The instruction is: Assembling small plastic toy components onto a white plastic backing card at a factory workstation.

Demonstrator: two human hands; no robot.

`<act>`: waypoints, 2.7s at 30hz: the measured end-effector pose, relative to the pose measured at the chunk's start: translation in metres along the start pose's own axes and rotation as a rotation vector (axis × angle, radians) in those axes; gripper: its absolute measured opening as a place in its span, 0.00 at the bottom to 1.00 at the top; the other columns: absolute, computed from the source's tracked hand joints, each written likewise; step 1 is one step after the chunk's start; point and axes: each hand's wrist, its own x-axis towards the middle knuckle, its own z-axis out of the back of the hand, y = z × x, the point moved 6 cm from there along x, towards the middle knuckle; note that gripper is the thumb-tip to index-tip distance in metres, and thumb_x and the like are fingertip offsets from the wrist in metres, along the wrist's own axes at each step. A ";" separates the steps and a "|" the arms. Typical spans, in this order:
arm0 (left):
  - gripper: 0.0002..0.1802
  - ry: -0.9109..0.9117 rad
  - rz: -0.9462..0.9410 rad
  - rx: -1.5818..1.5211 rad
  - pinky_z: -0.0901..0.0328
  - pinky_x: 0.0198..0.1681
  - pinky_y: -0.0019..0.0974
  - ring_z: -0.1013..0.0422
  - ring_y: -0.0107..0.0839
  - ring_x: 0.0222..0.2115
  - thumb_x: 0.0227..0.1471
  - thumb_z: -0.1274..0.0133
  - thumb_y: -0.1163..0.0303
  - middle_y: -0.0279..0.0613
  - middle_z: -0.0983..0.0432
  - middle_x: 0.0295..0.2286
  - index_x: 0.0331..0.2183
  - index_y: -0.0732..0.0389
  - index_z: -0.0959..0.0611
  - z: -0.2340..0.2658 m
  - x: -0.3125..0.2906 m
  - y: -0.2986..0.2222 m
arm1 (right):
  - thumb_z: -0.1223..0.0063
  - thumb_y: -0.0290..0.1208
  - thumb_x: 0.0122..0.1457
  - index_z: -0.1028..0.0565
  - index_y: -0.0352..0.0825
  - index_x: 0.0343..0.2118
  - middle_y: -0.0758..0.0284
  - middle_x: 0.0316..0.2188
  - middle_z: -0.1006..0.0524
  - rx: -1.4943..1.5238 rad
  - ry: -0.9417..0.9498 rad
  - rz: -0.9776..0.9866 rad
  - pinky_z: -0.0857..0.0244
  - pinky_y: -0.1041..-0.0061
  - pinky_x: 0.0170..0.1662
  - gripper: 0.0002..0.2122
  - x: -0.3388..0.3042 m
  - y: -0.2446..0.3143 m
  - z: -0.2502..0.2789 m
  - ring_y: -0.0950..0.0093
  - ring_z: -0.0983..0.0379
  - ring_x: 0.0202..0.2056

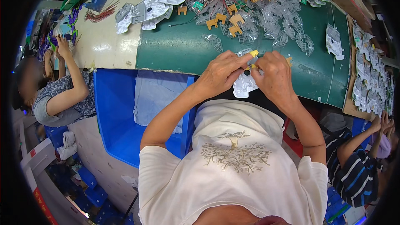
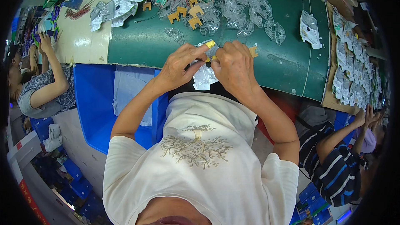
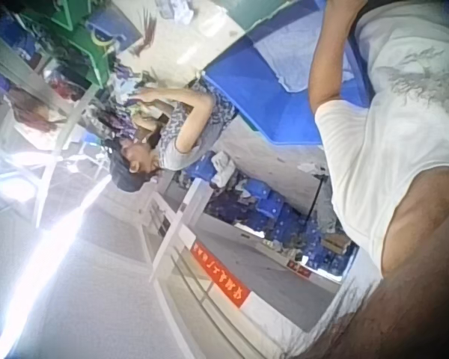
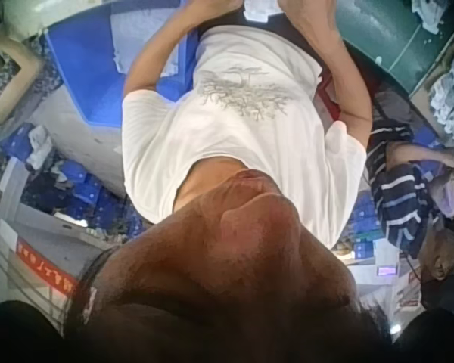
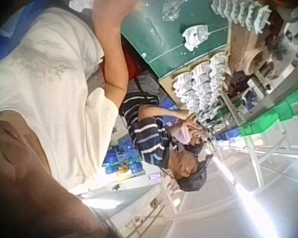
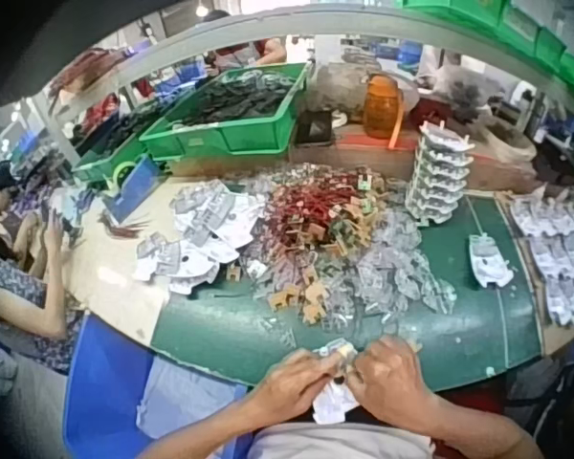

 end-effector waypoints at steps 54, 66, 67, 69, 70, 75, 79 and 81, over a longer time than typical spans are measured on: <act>0.32 0.114 0.118 0.090 0.38 0.41 0.40 0.35 0.42 0.34 0.44 0.48 0.84 0.42 0.24 0.36 0.54 0.61 0.30 -0.007 0.002 -0.009 | 0.44 0.24 0.42 0.23 0.35 0.26 0.65 0.44 0.28 -0.181 0.418 0.521 0.56 0.50 0.62 0.06 -0.035 0.025 0.021 0.67 0.40 0.56; 0.32 0.135 0.117 0.060 0.39 0.43 0.40 0.35 0.41 0.36 0.44 0.51 0.84 0.41 0.24 0.36 0.55 0.60 0.32 -0.008 0.005 -0.003 | 0.41 0.22 0.38 0.24 0.38 0.28 0.71 0.29 0.27 0.026 -0.062 0.174 0.51 0.56 0.53 0.11 -0.041 0.013 0.012 0.70 0.32 0.38; 0.33 0.151 0.140 0.019 0.39 0.43 0.39 0.35 0.41 0.36 0.46 0.53 0.86 0.41 0.24 0.38 0.56 0.61 0.33 -0.008 0.005 -0.001 | 0.41 0.23 0.37 0.24 0.38 0.28 0.71 0.30 0.27 0.056 -0.057 0.178 0.51 0.56 0.53 0.11 -0.042 0.016 0.013 0.69 0.32 0.39; 0.33 0.154 0.139 0.002 0.39 0.43 0.39 0.35 0.41 0.37 0.46 0.54 0.86 0.41 0.24 0.39 0.56 0.61 0.33 -0.008 0.002 0.004 | 0.41 0.23 0.34 0.22 0.39 0.29 0.70 0.33 0.27 0.109 -0.078 0.168 0.50 0.58 0.52 0.14 -0.041 0.017 0.024 0.68 0.33 0.40; 0.33 0.153 0.133 -0.016 0.39 0.44 0.40 0.35 0.42 0.37 0.47 0.55 0.86 0.42 0.25 0.39 0.56 0.61 0.34 -0.008 0.002 0.005 | 0.40 0.23 0.35 0.22 0.39 0.30 0.70 0.33 0.27 0.128 -0.115 0.142 0.49 0.60 0.51 0.14 -0.043 0.011 0.030 0.67 0.33 0.40; 0.29 0.169 0.134 -0.002 0.40 0.45 0.40 0.35 0.43 0.38 0.50 0.56 0.84 0.43 0.25 0.39 0.56 0.61 0.34 -0.010 0.005 0.002 | 0.42 0.22 0.41 0.27 0.36 0.31 0.70 0.26 0.26 0.120 -0.181 -0.164 0.46 0.69 0.42 0.11 -0.062 -0.034 0.031 0.70 0.32 0.32; 0.27 0.143 0.161 0.069 0.38 0.42 0.41 0.33 0.45 0.36 0.49 0.55 0.85 0.49 0.27 0.38 0.53 0.66 0.32 -0.008 0.012 -0.011 | 0.47 0.21 0.47 0.31 0.35 0.33 0.69 0.25 0.27 0.396 -0.159 -0.242 0.47 0.70 0.46 0.09 -0.069 -0.038 0.002 0.72 0.31 0.29; 0.28 0.049 0.111 0.058 0.34 0.37 0.35 0.29 0.39 0.34 0.46 0.50 0.86 0.49 0.27 0.37 0.52 0.67 0.31 -0.003 0.020 -0.028 | 0.48 0.19 0.47 0.31 0.35 0.33 0.67 0.27 0.28 0.422 -0.243 -0.300 0.46 0.70 0.46 0.09 -0.070 -0.049 0.016 0.72 0.32 0.31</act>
